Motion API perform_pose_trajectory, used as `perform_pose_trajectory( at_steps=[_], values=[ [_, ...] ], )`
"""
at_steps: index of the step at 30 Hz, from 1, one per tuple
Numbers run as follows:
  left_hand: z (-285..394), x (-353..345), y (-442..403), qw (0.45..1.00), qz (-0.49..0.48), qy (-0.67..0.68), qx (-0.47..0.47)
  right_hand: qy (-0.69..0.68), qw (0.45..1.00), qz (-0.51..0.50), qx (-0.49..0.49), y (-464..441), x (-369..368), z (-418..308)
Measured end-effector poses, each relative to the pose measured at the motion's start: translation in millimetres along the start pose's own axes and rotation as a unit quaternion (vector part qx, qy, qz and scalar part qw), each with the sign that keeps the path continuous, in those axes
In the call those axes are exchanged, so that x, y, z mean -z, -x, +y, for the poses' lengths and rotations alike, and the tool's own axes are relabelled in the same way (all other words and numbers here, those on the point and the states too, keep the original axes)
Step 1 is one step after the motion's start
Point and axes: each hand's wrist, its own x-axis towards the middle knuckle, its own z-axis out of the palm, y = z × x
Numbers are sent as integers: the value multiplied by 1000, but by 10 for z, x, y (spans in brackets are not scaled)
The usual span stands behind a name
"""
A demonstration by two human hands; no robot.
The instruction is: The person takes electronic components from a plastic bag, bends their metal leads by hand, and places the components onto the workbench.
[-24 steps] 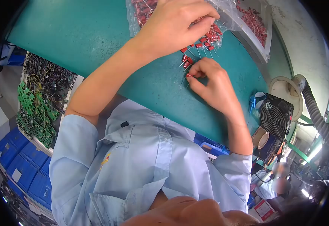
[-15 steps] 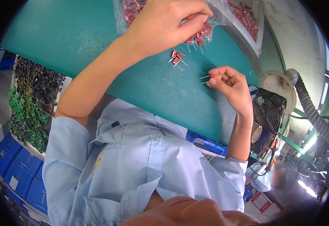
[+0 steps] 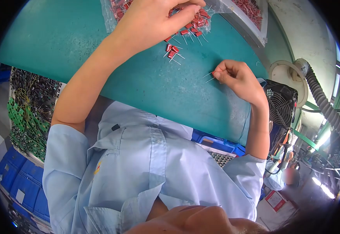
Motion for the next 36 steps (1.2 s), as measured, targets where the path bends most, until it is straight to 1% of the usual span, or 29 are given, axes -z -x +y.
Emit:
perform_pose_trajectory(
  at_steps=[2,4,8,10,14,16,19,22,25,28,31,33,36],
  values=[
    [-15,3,-12,1000,4,-13,-20,58,998,3,6,-21,4,-80],
    [-11,21,-17,999,-2,-25,-21,115,993,5,19,-31,-6,-146],
    [20,4,-11,1000,-2,-6,-3,152,988,31,26,-12,-88,-200],
    [35,3,-7,1000,-3,-26,-12,169,984,43,39,-4,-129,-231],
    [56,1,-1,1000,-12,-28,-4,206,972,69,95,1,-186,-172],
    [66,19,-7,998,-16,-54,-16,210,967,81,115,7,-226,-145],
    [54,15,-3,999,-13,-32,-17,277,947,113,119,52,-320,-174],
    [21,-8,2,1000,-7,-5,-22,353,908,162,154,95,-453,-202],
    [21,-9,7,1000,-8,2,-25,429,872,175,160,121,-553,-230],
    [10,-3,6,1000,-16,8,-24,427,869,185,168,129,-574,-206],
    [-19,4,-2,1000,-6,-1,-14,337,914,165,155,94,-414,-154],
    [-80,12,-12,1000,8,-13,-4,203,958,163,120,7,-79,-158],
    [-132,60,-27,999,18,-24,19,174,938,293,54,-373,684,140]
  ],
)
